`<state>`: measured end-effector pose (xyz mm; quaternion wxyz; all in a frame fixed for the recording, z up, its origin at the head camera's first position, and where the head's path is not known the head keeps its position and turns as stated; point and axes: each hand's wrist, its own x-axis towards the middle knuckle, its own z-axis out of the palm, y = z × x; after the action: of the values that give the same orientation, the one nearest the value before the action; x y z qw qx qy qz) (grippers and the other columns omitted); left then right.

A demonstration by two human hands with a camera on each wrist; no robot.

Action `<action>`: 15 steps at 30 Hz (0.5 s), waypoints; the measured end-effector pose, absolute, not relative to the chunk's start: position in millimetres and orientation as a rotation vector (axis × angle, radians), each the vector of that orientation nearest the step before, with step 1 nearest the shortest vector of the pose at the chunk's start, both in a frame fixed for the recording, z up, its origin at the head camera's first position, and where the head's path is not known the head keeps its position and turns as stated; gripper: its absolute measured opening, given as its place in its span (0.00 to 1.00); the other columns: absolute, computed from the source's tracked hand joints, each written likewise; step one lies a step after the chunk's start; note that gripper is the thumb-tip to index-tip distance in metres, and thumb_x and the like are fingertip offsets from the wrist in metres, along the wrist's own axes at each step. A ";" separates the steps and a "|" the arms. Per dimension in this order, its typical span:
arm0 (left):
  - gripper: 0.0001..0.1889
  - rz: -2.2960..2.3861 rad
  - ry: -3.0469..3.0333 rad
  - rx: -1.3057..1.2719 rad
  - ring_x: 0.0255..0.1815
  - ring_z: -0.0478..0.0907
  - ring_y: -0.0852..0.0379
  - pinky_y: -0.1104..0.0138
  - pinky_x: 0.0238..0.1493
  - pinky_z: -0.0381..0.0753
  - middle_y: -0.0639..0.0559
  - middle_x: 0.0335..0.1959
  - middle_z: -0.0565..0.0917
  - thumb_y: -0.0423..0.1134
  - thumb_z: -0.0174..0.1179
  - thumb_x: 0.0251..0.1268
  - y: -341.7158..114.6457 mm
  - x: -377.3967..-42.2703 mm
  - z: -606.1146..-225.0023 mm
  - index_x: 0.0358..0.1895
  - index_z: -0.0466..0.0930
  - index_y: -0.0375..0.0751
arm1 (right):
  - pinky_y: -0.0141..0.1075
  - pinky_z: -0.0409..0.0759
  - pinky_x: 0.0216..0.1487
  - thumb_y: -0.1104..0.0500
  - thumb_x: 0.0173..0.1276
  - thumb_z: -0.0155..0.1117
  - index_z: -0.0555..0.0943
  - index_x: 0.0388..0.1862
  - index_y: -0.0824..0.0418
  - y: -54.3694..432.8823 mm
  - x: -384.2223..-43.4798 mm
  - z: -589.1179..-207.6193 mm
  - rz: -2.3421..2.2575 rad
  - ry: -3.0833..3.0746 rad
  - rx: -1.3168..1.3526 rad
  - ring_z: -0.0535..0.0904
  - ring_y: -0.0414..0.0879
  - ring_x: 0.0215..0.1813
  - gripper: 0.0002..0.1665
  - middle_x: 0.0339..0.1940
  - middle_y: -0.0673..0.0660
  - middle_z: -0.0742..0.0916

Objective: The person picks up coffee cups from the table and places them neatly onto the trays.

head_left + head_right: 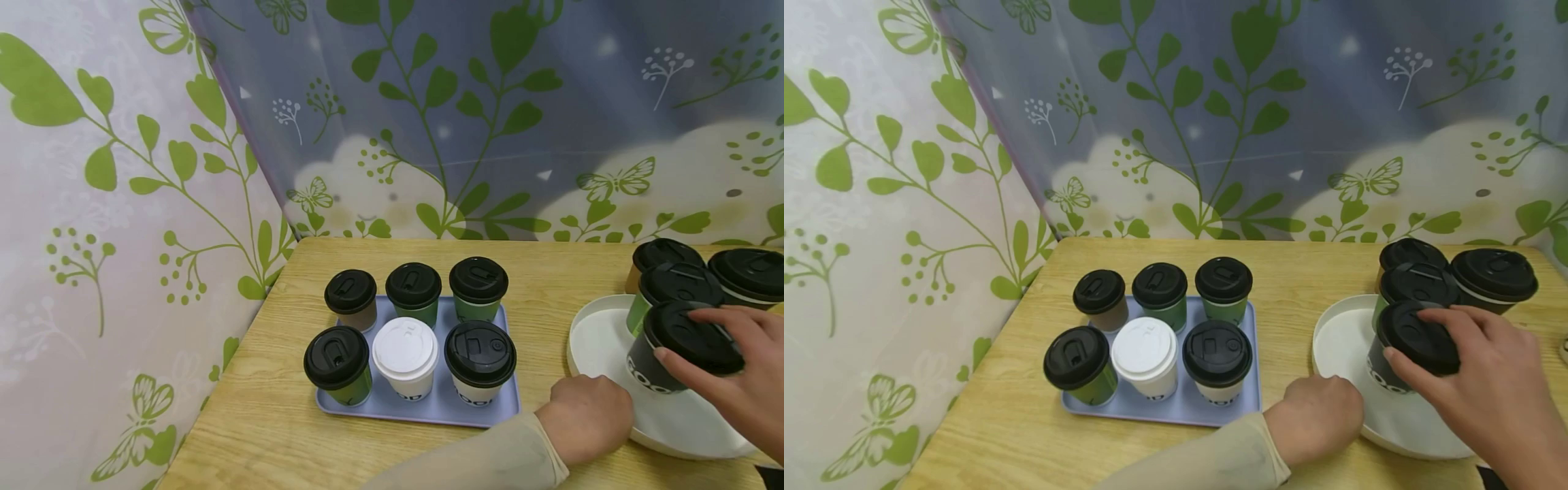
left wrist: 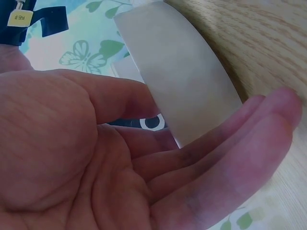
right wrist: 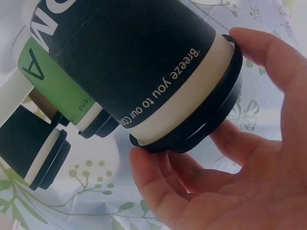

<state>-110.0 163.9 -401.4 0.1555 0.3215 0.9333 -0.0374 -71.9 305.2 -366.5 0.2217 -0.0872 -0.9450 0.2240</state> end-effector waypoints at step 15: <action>0.11 -0.099 2.673 0.962 0.26 0.79 0.62 0.61 0.23 0.81 0.67 0.32 0.83 0.48 0.54 0.80 163.1 -110.2 -402.3 0.38 0.87 0.62 | 0.73 0.60 0.64 0.33 0.67 0.70 0.75 0.56 0.76 298.8 -79.1 -364.3 0.497 -2.561 -0.078 0.65 0.79 0.63 0.46 0.61 0.83 0.71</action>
<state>-110.2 163.1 -402.3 0.1492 0.3346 0.9299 -0.0344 -79.1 298.8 -364.3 0.2627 -0.0289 -0.9468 0.1836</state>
